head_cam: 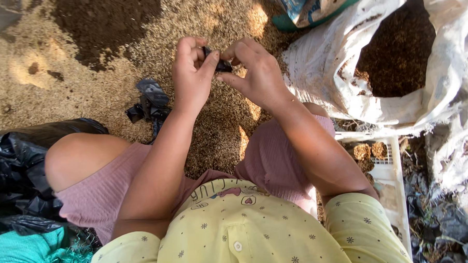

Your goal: The person scoops granular material from a pile on the ground and packs it into small black plastic bags. They then tie the bags and place them into a white crate.

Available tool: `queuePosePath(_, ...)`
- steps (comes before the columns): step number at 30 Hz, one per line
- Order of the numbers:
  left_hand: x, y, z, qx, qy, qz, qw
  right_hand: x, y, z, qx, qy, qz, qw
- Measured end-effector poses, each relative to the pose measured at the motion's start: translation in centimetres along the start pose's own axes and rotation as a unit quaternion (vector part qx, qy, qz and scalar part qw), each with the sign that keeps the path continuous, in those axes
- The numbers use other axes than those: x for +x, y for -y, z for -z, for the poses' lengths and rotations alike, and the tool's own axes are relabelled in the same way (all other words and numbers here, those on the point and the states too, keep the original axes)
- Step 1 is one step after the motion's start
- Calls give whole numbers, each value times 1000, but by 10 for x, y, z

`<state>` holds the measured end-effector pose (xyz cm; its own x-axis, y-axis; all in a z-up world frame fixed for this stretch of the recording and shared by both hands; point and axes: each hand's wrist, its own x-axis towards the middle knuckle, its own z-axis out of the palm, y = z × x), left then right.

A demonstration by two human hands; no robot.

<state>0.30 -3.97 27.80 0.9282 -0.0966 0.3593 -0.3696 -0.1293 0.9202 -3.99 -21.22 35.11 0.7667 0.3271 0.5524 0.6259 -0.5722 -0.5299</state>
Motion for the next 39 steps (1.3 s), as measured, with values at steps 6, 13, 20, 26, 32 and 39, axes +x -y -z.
queuePosePath(6, 2, -18, 34, -27, -30, -27, 999, 18, 10, -38, -17, -57, 35, 998)
queuePosePath(13, -11, -19, 36, 30, -7, -92, 995, 14, -25, -66, 261, 4, -210, 942)
queuePosePath(20, -7, -26, 46, 32, 45, -47, 997, 0, -36, -52, 334, 47, -245, 909)
queuePosePath(26, -3, -32, 45, 185, 44, -29, 981, 1, -28, -38, 227, -12, -209, 951)
queuePosePath(32, -5, -28, 33, 72, 31, -51, 996, -6, -18, -39, 218, -2, -190, 957)
queuePosePath(39, -7, -32, 23, 45, 37, -76, 995, -5, -16, -36, 210, -15, -193, 958)
